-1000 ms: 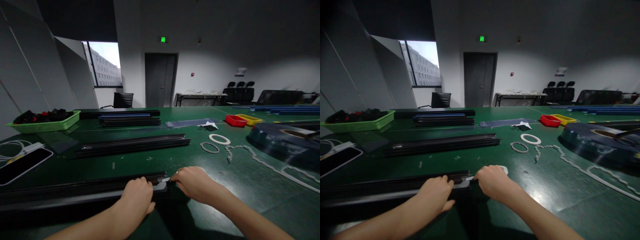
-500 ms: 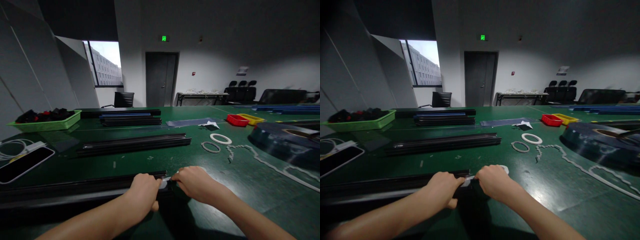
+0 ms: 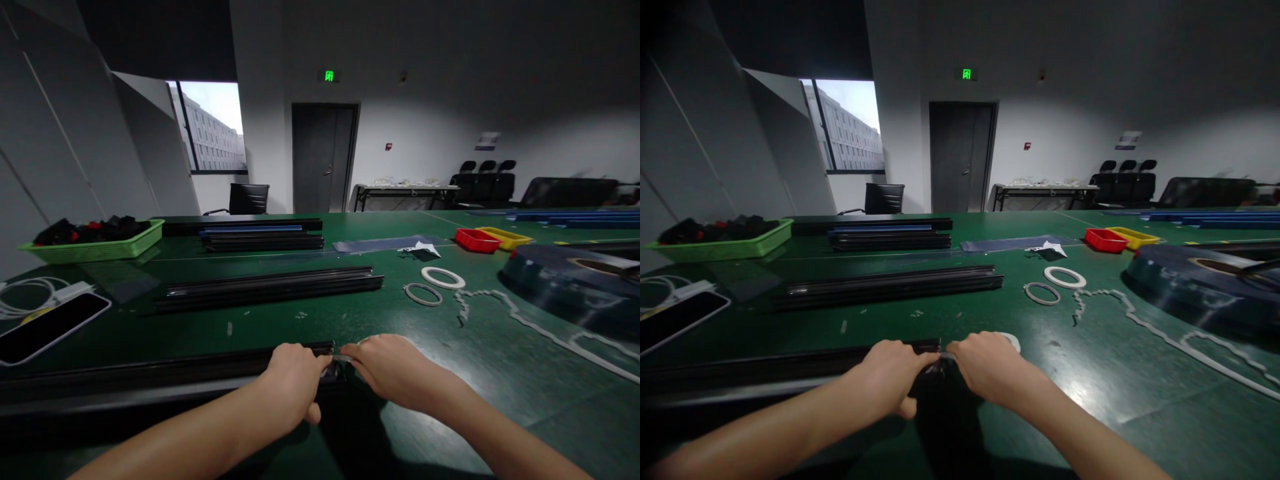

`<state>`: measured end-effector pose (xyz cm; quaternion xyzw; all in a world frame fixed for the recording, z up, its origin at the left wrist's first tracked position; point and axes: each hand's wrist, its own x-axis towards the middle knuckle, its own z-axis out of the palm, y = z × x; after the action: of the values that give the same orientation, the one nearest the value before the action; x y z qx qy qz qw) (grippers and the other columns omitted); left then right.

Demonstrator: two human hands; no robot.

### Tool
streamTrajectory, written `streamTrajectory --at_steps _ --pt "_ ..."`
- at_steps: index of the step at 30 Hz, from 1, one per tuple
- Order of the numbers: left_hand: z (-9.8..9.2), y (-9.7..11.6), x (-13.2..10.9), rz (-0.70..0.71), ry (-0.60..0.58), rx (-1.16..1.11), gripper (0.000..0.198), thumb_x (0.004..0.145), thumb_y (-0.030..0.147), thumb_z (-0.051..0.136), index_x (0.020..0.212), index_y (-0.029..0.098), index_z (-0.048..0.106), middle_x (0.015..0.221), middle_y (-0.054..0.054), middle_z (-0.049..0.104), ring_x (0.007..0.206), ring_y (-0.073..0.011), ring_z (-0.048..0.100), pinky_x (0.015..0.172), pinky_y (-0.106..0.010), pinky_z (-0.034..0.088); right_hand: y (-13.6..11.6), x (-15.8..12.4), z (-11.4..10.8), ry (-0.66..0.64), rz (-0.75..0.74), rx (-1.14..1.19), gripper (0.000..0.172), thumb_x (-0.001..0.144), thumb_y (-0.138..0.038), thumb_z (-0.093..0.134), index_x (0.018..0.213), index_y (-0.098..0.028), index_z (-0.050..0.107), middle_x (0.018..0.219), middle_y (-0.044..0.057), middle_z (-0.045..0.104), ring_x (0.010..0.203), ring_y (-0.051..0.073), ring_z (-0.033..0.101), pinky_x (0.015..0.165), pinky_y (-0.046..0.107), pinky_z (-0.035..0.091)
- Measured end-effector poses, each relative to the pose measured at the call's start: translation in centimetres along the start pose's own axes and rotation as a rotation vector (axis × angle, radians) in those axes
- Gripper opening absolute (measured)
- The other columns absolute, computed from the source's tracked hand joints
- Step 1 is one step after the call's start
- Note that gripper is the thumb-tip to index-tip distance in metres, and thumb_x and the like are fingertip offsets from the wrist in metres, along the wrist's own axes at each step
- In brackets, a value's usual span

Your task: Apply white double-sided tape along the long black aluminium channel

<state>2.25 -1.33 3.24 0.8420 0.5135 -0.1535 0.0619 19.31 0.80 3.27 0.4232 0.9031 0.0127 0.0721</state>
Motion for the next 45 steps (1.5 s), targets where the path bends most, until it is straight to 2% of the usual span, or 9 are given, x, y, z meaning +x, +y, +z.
streamTrajectory --at_steps 7,14,24,31,35,39,42,45 --pt "-0.3 0.1 -0.1 -0.003 -0.05 0.022 0.085 0.054 0.037 0.076 0.13 0.027 0.041 0.102 -0.011 0.068 0.088 -0.0301 0.065 0.074 -0.04 0.052 0.1 0.0 0.9 0.0 0.007 -0.041 0.026 0.083 -0.023 0.04 0.103 -0.013 0.052 0.076 0.013 0.067 0.07 0.027 0.065 0.052 0.029 0.035" --pt "-0.2 0.1 0.1 -0.012 -0.045 0.014 0.083 0.052 0.036 0.078 0.127 0.026 0.045 0.104 -0.012 0.067 0.09 -0.0299 0.064 0.076 -0.039 0.052 -0.3 -0.1 0.8 0.009 -0.09 -0.074 0.022 0.081 -0.019 0.042 0.101 -0.014 0.051 0.076 0.01 0.066 0.069 0.023 0.064 0.053 0.028 0.033" --pt "-0.7 0.3 -0.2 -0.028 -0.074 0.004 0.084 0.054 0.035 0.078 0.128 0.021 0.043 0.106 -0.014 0.066 0.092 -0.0294 0.064 0.078 -0.038 0.052 -0.7 -0.4 0.5 0.034 -0.206 -0.083 0.037 0.076 -0.019 0.049 0.113 -0.015 0.049 0.083 0.01 0.067 0.073 0.024 0.063 0.055 0.029 0.035" --pt "0.2 0.0 0.2 -0.011 -0.039 -0.005 0.086 0.051 0.035 0.079 0.128 0.021 0.043 0.105 -0.013 0.066 0.089 -0.0297 0.064 0.076 -0.038 0.052 -0.9 -0.5 0.0 0.003 -0.185 -0.075 0.035 0.077 -0.018 0.048 0.111 -0.015 0.05 0.082 0.009 0.067 0.073 0.025 0.063 0.054 0.029 0.034" --pt "-0.1 0.0 0.0 -0.011 -0.054 0.002 0.083 0.052 0.035 0.079 0.126 0.021 0.045 0.103 -0.013 0.067 0.089 -0.0294 0.064 0.075 -0.037 0.052 -1.1 -0.7 -0.3 -0.011 -0.172 -0.062 0.035 0.077 -0.018 0.049 0.112 -0.015 0.049 0.082 0.009 0.067 0.073 0.024 0.063 0.054 0.028 0.033" --pt "-0.4 0.1 -0.3 -0.021 -0.057 -0.006 0.08 0.053 0.033 0.079 0.125 0.021 0.045 0.103 -0.012 0.067 0.088 -0.0287 0.064 0.075 -0.036 0.051 -1.4 -1.5 -1.2 -0.058 -0.182 -0.045 0.027 0.077 -0.022 0.05 0.104 -0.017 0.052 0.081 0.008 0.066 0.07 0.023 0.063 0.052 0.027 0.03" --pt "-0.1 0.2 -0.3 -0.024 -0.026 -0.012 0.083 0.051 0.032 0.08 0.125 0.022 0.045 0.102 -0.012 0.067 0.088 -0.0285 0.065 0.074 -0.035 0.051 -1.2 -1.6 -1.5 -0.013 -0.147 -0.06 0.023 0.081 -0.021 0.045 0.104 -0.018 0.05 0.08 0.007 0.066 0.067 0.022 0.062 0.05 0.028 0.027" --pt "0.2 0.3 -0.1 -0.023 -0.015 -0.001 0.078 0.052 0.033 0.078 0.122 0.021 0.048 0.097 -0.013 0.068 0.085 -0.0294 0.065 0.072 -0.036 0.051 -0.4 -0.8 -1.3 0.04 -0.048 -0.052 0.022 0.085 -0.023 0.041 0.105 -0.017 0.047 0.08 0.008 0.066 0.071 0.023 0.062 0.051 0.027 0.026"
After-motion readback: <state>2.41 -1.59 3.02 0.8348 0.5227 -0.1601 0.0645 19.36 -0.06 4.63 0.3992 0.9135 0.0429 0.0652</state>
